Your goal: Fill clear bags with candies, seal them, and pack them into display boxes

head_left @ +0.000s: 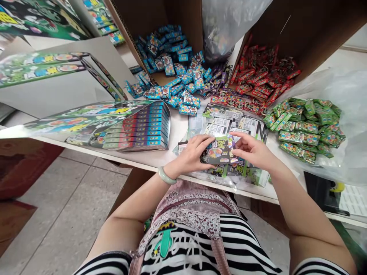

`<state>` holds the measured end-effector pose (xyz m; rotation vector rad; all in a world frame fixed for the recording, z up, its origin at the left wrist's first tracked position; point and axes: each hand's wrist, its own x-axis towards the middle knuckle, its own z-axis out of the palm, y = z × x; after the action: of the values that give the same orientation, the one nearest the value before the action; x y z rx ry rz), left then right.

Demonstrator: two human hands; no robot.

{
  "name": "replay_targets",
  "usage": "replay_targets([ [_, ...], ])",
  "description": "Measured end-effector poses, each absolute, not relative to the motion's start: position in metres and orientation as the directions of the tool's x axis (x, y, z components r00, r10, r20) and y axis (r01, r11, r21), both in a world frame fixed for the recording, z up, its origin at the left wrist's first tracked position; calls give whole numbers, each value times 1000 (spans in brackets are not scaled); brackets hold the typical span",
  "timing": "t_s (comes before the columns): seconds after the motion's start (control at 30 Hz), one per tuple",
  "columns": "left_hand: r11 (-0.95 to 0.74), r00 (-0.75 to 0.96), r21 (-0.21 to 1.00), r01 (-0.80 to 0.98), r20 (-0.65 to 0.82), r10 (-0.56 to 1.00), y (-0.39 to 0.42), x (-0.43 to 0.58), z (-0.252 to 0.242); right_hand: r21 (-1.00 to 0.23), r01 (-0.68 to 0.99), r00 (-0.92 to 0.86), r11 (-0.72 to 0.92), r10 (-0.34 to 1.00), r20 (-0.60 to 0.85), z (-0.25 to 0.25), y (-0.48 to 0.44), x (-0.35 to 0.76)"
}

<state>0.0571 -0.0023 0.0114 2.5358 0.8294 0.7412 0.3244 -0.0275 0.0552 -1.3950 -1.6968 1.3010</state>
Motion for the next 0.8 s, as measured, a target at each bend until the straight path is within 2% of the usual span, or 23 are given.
replay_targets([
  [0.07, -725, 644, 522, 450, 372, 668, -3, 58, 9, -924, 382, -197, 5, 977, -77, 49, -26, 316],
  [0.13, -680, 590, 549, 486, 368, 719, -4, 57, 7, -884, 458, -109, 89, 993, 44, 45, -26, 309],
  [0.17, -662, 572, 560, 499, 361, 737, -4, 56, 5, -848, 510, -119, 143, 988, 95, 44, -26, 306],
  [0.23, -635, 554, 587, 502, 346, 757, -3, 53, 3, -784, 570, -258, 245, 960, 113, 47, -25, 304],
  [0.33, -591, 517, 654, 472, 337, 787, 0, 46, 1, -808, 500, -468, 312, 882, 51, 52, -8, 305],
  [0.4, -571, 487, 696, 436, 351, 800, 1, 40, 1, -836, 465, -406, 292, 909, 92, 52, 22, 300],
  [0.47, -571, 490, 722, 391, 362, 793, 1, 33, 3, -822, 501, -254, 270, 954, 159, 46, 64, 285],
  [0.5, -575, 500, 729, 373, 364, 786, 0, 30, 4, -788, 552, -213, 273, 960, 183, 42, 87, 274],
  [0.67, -587, 510, 724, 362, 373, 775, -6, 17, 10, -463, 826, -313, 322, 945, 100, 21, 182, 205],
  [0.8, -562, 493, 742, 364, 359, 793, -7, 9, 9, -319, 863, -395, 392, 917, 57, 13, 193, 177],
])
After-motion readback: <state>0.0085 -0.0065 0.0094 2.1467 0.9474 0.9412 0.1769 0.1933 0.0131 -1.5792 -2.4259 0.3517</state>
